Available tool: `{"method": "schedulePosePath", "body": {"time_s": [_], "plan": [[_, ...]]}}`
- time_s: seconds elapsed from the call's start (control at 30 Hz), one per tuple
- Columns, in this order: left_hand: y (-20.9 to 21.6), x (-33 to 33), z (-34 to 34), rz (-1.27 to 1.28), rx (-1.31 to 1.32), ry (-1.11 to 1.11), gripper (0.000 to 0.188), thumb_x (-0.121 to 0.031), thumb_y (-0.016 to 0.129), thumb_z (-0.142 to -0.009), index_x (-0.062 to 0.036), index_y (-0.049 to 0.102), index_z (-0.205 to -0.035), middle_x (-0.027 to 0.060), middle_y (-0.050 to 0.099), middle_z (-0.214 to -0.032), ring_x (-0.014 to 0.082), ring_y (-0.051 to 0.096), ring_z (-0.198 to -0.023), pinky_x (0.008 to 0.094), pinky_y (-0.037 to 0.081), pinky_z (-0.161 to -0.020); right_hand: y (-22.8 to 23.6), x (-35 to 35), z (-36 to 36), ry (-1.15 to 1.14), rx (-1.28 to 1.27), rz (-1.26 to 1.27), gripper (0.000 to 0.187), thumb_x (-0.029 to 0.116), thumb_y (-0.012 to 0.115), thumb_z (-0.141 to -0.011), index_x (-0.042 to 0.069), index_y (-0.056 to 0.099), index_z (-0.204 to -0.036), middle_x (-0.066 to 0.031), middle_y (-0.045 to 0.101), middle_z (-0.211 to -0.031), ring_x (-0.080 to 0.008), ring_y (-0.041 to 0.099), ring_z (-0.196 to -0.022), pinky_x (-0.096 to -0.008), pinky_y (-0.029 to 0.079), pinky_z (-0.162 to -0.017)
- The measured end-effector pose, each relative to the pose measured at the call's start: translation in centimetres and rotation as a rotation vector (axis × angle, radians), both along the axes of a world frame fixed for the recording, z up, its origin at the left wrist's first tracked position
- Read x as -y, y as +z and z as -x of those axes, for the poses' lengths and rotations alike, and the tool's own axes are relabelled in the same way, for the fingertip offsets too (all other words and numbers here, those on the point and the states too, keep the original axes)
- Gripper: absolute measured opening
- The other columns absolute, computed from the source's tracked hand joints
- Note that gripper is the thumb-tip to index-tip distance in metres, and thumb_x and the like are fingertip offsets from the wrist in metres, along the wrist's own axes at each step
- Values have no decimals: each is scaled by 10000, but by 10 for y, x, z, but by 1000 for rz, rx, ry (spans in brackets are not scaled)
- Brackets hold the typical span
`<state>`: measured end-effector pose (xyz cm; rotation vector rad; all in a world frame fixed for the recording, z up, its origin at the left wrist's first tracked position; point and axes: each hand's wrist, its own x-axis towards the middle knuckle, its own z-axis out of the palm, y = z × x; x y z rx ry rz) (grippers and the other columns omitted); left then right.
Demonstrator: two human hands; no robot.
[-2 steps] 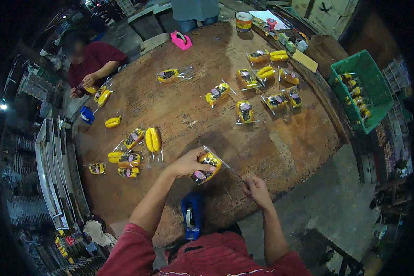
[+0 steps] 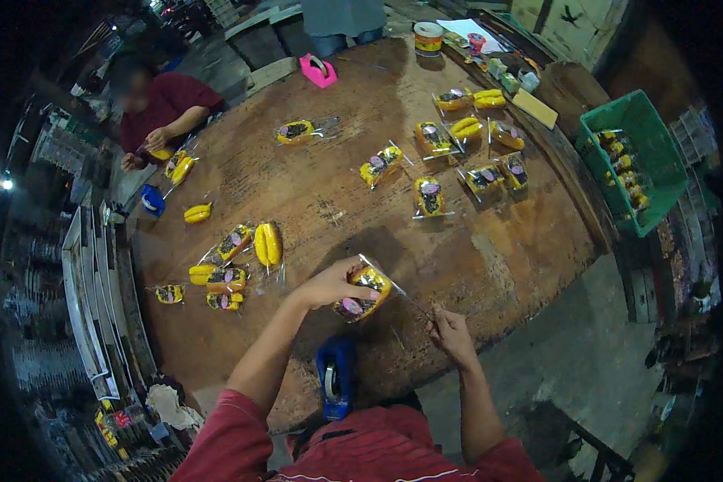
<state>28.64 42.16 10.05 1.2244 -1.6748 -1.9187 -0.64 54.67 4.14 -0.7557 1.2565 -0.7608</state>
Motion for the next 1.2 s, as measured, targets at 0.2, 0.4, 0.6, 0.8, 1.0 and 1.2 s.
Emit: {"method": "schedulePosePath", "body": {"time_s": [0.2,0.4,0.6,0.8,1.0,1.2], "plan": [[-6,17,26,-20,-67,-43,527,-318,845,-828,-35,615,-1209,48,674,-1112,125,600,-1013,302,508,-878,11,15,-13,-241,-68,187,346,357,540,-1070,75,614,-885,62,460,-615,-54,444,-553,-227,345,-514],[-11,52,-5,-258,-33,153,529,-289,816,-871,-27,575,-1263,53,673,-1144,169,625,-1090,325,555,-872,-4,-7,63,7,-52,-89,368,367,510,-1080,101,576,-833,47,456,-603,-60,406,-519,-245,322,-481],[-44,41,17,138,100,726,725,-382,726,-943,-11,417,-1485,204,533,-1422,294,540,-1271,408,405,-1116,-13,-42,60,-171,152,-239,349,381,493,-1085,117,563,-868,20,505,-702,-82,450,-592,-258,358,-523],[-93,-55,-127,298,317,1583,338,-308,712,-955,6,652,-1067,163,682,-1019,233,638,-1030,361,495,-912,-15,-8,-39,291,112,-102,354,394,490,-1085,106,570,-895,46,474,-751,-79,427,-685,-262,361,-614],[-97,-43,-256,-354,1130,1945,790,-671,783,-746,-23,631,-1173,222,477,-1414,377,539,-1262,517,455,-1027,-9,16,-107,347,22,-123,368,391,518,-1075,99,567,-857,57,445,-739,-65,389,-661,-260,326,-606],[-107,-52,-269,-77,932,1836,687,-533,846,-728,-33,626,-1145,207,589,-1310,376,588,-1195,524,444,-1019,21,1,-126,344,1,-161,366,360,528,-1075,110,515,-808,53,406,-677,-59,360,-596,-255,297,-542]]}}
